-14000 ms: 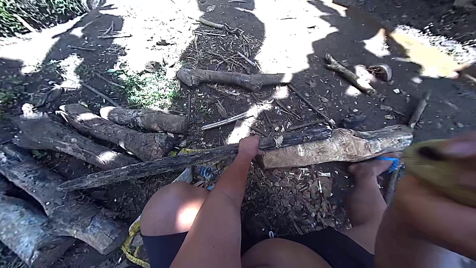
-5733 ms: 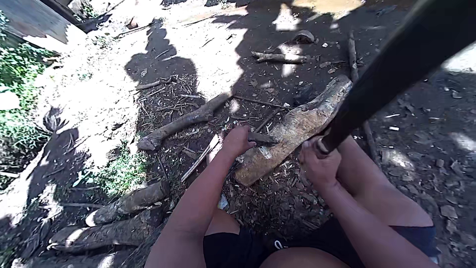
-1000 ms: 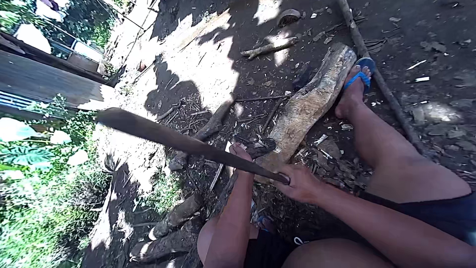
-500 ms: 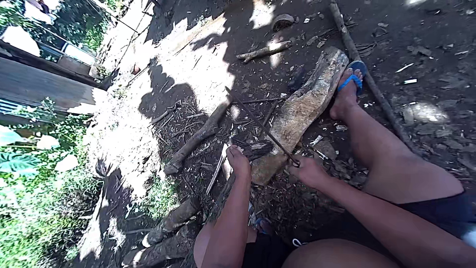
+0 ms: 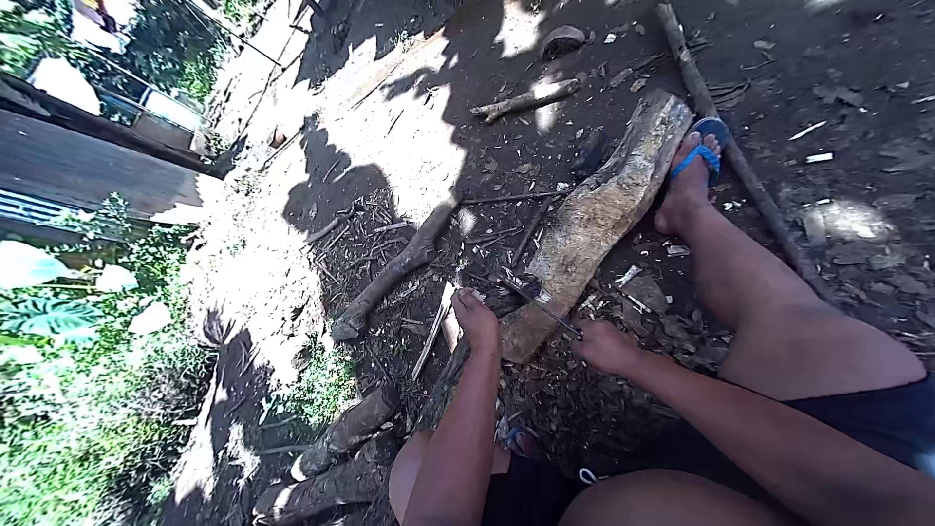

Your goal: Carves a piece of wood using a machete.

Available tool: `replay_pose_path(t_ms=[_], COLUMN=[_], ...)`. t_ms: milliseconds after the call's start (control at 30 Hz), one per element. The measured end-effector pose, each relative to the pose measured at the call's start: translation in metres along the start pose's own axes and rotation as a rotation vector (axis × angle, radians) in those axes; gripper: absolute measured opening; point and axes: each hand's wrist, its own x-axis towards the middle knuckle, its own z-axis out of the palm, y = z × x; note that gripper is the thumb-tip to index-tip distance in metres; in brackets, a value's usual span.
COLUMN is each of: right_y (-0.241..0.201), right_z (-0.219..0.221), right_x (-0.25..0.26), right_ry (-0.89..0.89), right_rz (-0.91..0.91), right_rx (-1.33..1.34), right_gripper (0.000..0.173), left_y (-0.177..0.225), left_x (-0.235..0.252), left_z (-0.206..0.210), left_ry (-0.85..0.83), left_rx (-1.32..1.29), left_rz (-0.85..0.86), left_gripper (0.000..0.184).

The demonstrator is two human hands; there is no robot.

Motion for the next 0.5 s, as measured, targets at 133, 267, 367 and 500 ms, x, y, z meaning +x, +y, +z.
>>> replay_pose_path(t_ms=[133, 267, 367, 500], right_y=[-0.057, -0.089, -0.037, 0.024], right_z=[-0.031, -0.044, -0.024, -0.002], right_x=[-0.049, -0.066, -0.028, 0.019], right_ry=[0.082, 0.294, 0.189, -0.021], right_rz=[-0.386, -0.881, -0.517, 0.094], right_rx=[0.062, 0.19, 0.124, 0.023], right_gripper=[0.03, 0.025, 0.029, 0.033], left_y=[0.0, 0.003, 0.002, 0.001], left_x=[0.002, 0.003, 0.003, 0.009], left_z=[0.003, 0.001, 0.004, 0.004], left_ry=[0.006, 0.014, -0.003, -0.004], left_rx=[-0.035, 0.055, -0.003, -0.02], left_rz=[0.04, 0.036, 0.04, -0.073], left_gripper=[0.038, 0.041, 0.039, 0.046])
